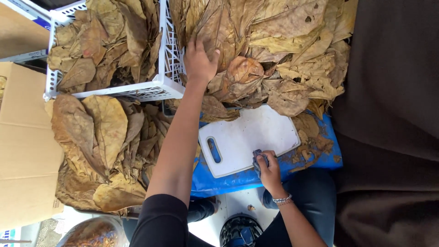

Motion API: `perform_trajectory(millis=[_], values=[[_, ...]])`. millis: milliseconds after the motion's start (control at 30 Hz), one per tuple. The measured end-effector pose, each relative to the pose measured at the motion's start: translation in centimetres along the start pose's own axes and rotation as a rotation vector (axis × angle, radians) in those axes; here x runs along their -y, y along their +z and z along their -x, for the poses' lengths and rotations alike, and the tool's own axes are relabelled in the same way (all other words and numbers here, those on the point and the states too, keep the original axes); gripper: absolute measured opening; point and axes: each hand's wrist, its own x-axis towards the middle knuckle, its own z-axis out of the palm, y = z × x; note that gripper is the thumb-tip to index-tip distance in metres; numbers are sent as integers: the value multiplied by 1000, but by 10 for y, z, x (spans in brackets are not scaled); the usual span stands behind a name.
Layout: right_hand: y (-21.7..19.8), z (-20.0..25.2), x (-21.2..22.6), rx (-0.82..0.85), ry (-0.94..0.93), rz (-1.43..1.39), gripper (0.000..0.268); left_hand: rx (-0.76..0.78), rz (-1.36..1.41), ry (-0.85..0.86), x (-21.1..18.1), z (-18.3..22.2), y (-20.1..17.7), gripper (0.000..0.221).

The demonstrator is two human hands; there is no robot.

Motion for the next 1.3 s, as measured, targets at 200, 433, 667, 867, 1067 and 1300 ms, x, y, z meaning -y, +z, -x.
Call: perform_trajectory(millis=[200,433,667,867,1067,1300], values=[[2,-6,-1,20,42,-34,16,55,-138,-113,13,-20,26,88],[4,-8,-2,11,58,-18,16,71,-305,-147,11,-22,22,63],[4,-9,-6,7,43,-33,17,130,-391,-185,6,-24,22,77],[4,-9,-4,8,48,-39,17,188,-468,-219,2,-25,23,96],[3,-8,-5,13,50,-45,19,-5,-299,-184,-1,-21,8,63],[3,-7,-2,8,76,-63,18,-265,-31,-37,-15,-32,-34,24]])
